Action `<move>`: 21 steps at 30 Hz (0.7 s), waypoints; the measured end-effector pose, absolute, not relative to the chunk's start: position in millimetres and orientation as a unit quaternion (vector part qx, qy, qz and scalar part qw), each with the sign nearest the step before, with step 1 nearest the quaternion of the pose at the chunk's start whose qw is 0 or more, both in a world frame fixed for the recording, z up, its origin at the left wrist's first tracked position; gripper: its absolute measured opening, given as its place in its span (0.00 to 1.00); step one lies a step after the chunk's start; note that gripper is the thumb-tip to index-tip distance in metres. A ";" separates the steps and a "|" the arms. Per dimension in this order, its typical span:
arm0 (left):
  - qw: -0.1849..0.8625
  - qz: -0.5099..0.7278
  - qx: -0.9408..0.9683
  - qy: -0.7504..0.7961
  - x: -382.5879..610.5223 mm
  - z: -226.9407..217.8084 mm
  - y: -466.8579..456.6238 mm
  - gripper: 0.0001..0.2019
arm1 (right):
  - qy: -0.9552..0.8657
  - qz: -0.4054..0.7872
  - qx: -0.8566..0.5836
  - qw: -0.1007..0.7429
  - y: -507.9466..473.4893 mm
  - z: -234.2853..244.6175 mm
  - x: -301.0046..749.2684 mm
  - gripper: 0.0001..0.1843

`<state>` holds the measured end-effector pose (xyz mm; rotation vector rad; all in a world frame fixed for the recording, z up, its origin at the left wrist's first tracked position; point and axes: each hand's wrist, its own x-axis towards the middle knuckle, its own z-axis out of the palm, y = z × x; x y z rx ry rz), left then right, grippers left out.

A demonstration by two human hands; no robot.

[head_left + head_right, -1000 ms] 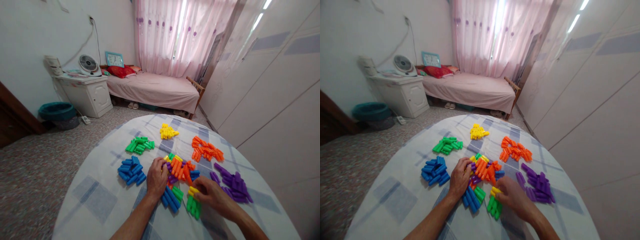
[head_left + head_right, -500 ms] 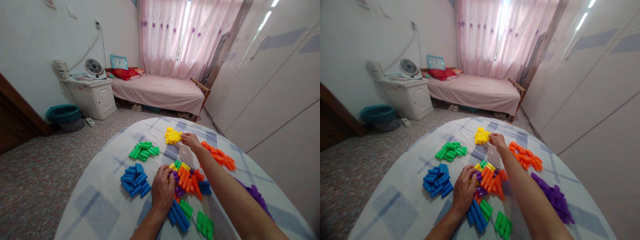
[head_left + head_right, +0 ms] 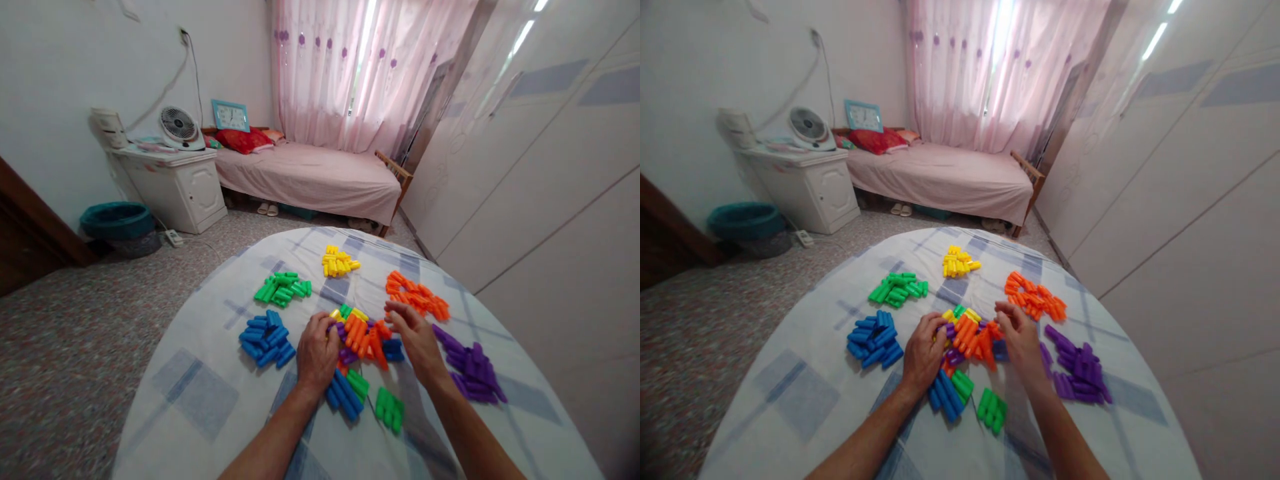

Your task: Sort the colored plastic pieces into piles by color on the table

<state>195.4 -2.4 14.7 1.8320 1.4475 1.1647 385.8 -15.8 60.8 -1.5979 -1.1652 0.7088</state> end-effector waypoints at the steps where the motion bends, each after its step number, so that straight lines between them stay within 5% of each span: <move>1: 0.261 0.432 0.679 0.533 194.9 14.6 -2.0 0.11 | -0.478 0.280 -0.668 0.497 -33.4 54.7 385.9 0.18; 11: 0.261 0.454 0.682 0.510 190.2 11.1 -2.5 0.15 | -0.487 0.131 -0.674 0.540 -83.0 10.7 370.1 0.16; 21: 0.211 0.406 0.735 0.500 190.1 17.5 -22.7 0.12 | -0.519 0.132 -0.662 0.525 -79.8 2.6 375.9 0.14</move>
